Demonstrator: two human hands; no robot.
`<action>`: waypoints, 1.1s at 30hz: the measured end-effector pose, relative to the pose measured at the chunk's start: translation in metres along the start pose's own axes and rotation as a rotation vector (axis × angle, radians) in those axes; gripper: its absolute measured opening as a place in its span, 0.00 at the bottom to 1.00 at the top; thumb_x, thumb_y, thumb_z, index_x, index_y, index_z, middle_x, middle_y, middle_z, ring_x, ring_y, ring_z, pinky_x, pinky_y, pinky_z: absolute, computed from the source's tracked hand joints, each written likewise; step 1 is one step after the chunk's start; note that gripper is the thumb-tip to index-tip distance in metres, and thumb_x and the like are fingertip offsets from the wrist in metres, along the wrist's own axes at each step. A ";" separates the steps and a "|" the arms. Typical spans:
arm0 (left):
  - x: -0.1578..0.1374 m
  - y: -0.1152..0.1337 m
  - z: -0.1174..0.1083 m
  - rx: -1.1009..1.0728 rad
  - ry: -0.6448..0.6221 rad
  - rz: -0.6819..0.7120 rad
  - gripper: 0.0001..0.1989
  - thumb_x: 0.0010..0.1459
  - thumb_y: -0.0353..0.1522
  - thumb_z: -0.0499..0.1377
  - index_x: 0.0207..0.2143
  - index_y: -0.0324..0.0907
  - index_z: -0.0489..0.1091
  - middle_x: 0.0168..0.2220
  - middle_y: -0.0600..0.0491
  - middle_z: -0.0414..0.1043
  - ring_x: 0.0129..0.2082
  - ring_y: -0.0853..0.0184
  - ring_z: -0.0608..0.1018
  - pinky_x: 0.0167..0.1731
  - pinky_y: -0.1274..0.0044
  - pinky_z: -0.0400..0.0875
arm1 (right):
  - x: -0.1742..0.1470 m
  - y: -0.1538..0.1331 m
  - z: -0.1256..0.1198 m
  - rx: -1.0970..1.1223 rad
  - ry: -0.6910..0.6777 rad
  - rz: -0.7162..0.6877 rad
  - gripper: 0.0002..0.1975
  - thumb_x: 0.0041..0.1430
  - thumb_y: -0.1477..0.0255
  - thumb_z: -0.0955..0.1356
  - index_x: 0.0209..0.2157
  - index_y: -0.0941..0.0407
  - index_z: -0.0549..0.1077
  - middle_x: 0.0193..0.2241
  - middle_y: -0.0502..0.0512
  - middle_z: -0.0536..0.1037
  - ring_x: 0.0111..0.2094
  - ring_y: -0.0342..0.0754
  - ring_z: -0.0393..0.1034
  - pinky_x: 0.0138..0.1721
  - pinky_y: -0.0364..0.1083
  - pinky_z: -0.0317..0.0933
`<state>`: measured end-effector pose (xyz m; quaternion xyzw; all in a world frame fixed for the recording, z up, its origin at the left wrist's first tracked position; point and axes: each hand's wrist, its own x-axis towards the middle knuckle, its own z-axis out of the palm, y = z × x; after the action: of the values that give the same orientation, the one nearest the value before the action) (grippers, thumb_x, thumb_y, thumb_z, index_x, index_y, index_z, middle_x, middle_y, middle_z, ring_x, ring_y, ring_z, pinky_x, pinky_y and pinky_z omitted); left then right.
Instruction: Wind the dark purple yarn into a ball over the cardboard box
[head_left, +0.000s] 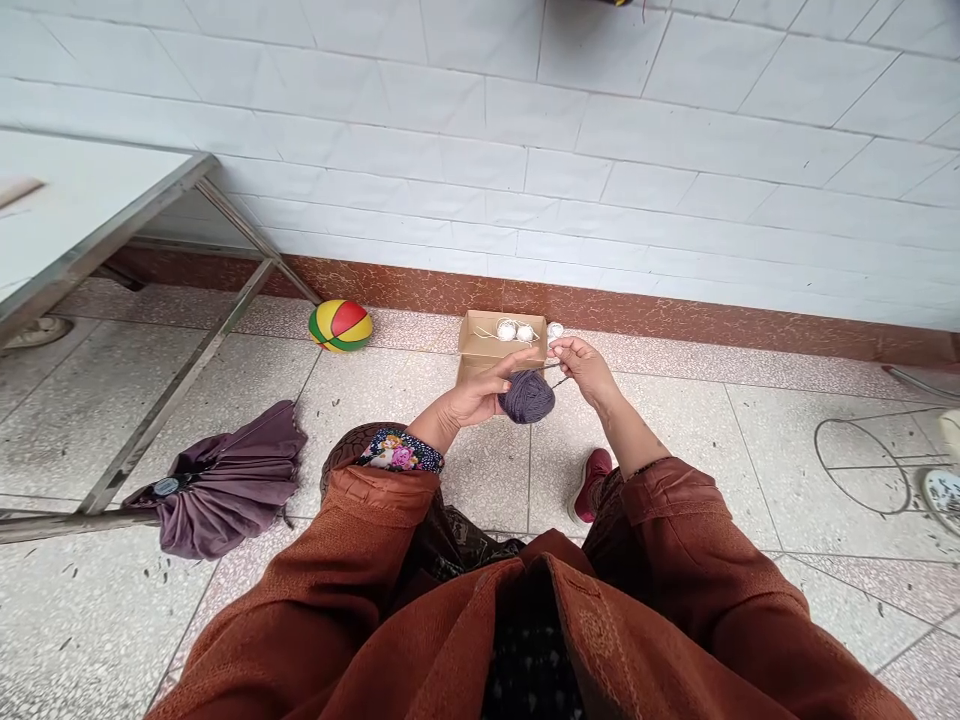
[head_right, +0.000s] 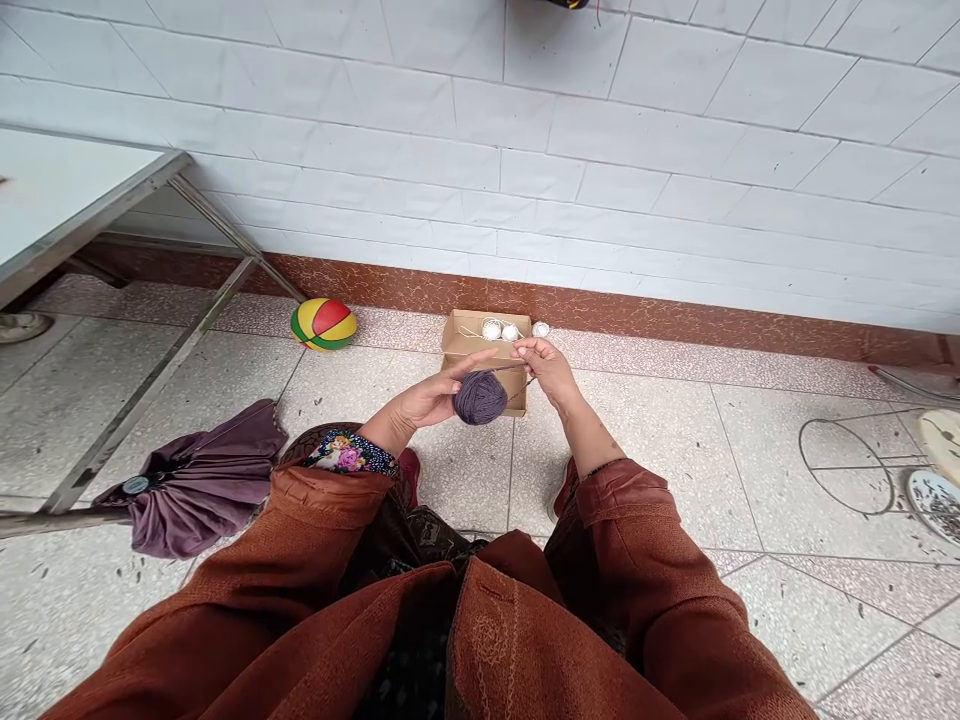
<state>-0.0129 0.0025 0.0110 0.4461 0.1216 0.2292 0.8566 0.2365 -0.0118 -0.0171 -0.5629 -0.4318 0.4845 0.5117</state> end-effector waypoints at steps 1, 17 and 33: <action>-0.001 0.001 0.000 -0.015 0.000 0.013 0.36 0.55 0.38 0.66 0.67 0.50 0.68 0.62 0.44 0.73 0.58 0.51 0.76 0.57 0.61 0.68 | 0.001 0.004 0.001 -0.061 0.002 -0.023 0.14 0.55 0.59 0.74 0.39 0.54 0.78 0.34 0.52 0.83 0.27 0.43 0.66 0.30 0.42 0.61; -0.001 0.034 -0.006 -0.194 0.458 0.323 0.31 0.48 0.40 0.62 0.56 0.41 0.72 0.54 0.43 0.79 0.56 0.52 0.78 0.47 0.67 0.76 | -0.029 0.036 0.033 -1.038 -0.360 -0.257 0.14 0.65 0.79 0.66 0.45 0.53 0.82 0.45 0.55 0.83 0.41 0.49 0.77 0.41 0.43 0.67; 0.015 0.022 -0.047 0.091 0.813 0.334 0.21 0.48 0.33 0.64 0.47 0.46 0.72 0.49 0.52 0.77 0.47 0.64 0.77 0.42 0.73 0.74 | -0.060 -0.006 0.029 0.117 -0.446 0.136 0.26 0.59 0.51 0.74 0.52 0.53 0.76 0.35 0.50 0.81 0.19 0.37 0.51 0.22 0.41 0.49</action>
<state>-0.0259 0.0539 0.0018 0.3703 0.3850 0.5157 0.6698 0.1984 -0.0651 -0.0053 -0.4390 -0.4666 0.6544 0.4017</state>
